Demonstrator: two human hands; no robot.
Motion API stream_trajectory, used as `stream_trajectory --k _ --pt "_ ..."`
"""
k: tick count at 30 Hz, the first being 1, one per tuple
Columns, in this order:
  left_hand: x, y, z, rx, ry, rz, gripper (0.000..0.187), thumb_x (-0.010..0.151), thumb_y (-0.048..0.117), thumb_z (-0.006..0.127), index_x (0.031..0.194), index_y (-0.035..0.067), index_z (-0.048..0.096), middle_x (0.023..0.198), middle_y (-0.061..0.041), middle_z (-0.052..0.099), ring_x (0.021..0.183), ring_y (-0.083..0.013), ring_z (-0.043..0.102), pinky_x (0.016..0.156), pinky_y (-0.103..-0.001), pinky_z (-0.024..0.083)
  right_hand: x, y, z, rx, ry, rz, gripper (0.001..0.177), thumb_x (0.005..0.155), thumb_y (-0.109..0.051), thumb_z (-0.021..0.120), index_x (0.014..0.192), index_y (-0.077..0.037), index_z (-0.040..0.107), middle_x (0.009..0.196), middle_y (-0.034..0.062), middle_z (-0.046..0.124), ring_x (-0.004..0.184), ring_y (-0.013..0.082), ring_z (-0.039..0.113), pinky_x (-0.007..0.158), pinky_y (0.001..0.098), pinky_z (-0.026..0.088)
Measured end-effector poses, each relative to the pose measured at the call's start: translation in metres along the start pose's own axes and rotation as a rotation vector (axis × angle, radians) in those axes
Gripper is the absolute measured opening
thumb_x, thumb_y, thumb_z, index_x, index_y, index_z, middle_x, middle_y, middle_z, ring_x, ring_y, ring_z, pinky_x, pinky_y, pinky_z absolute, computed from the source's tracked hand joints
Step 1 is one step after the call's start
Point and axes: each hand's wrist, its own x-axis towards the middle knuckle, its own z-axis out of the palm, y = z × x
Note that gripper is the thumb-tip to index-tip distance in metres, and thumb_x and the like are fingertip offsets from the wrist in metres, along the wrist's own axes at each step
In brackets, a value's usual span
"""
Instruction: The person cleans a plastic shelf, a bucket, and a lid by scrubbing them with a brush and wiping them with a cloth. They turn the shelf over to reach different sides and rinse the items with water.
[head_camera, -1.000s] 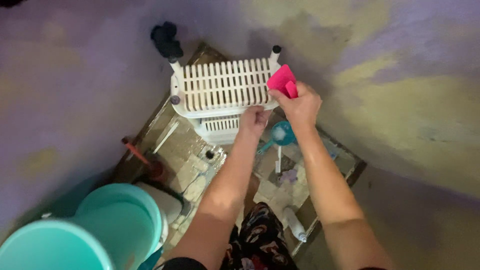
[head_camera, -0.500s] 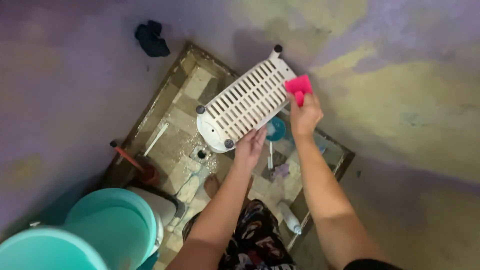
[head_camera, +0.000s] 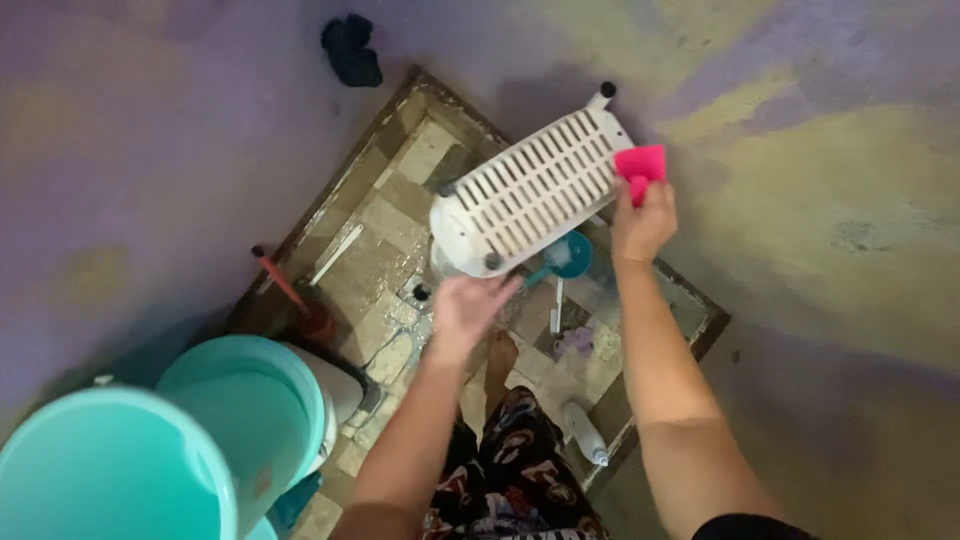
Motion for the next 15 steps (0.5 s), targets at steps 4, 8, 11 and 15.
stream_trajectory --k 4,8,11,15 --pt "0.001 0.012 0.01 -0.02 0.014 -0.015 0.076 0.098 0.052 0.041 0.157 0.005 0.032 0.158 -0.023 0.039 0.148 -0.0393 0.031 0.123 -0.059 0.018 -0.016 -0.004 -0.005 0.075 -0.036 0.074 0.028 0.091 -0.018 0.086 0.089 0.0 0.066 0.087 0.0133 0.064 0.072 0.0263 0.06 0.066 0.0425 0.05" --pt "0.02 0.014 0.011 0.107 0.225 -0.034 0.09 0.095 0.072 0.02 0.161 0.01 0.028 0.163 -0.022 0.034 0.149 -0.0387 0.031 0.125 -0.057 0.015 -0.039 -0.067 -0.038 0.47 -0.037 0.29 0.026 0.095 -0.017 0.083 0.087 -0.003 0.063 0.076 0.0022 0.061 0.071 0.0156 0.054 0.067 0.0354 0.049" --pt "0.022 0.021 0.007 0.171 0.284 -0.07 0.089 0.095 0.073 0.015 0.161 0.014 0.028 0.163 -0.019 0.036 0.149 -0.0378 0.033 0.125 -0.057 0.014 -0.089 -0.142 -0.048 0.59 -0.057 0.247 0.024 0.092 -0.017 0.081 0.087 -0.004 0.062 0.079 0.0003 0.06 0.074 0.0138 0.055 0.069 0.0336 0.049" --pt "0.03 0.025 -0.009 0.343 0.344 -0.198 0.09 0.094 0.075 0.01 0.156 0.017 0.037 0.159 -0.01 0.045 0.144 -0.0322 0.042 0.121 -0.059 0.013 -0.16 -0.131 -0.01 0.507 -0.237 0.301 0.033 0.089 -0.015 0.085 0.08 -0.002 0.056 0.077 0.0037 0.057 0.07 0.0173 0.053 0.064 0.0352 0.046"
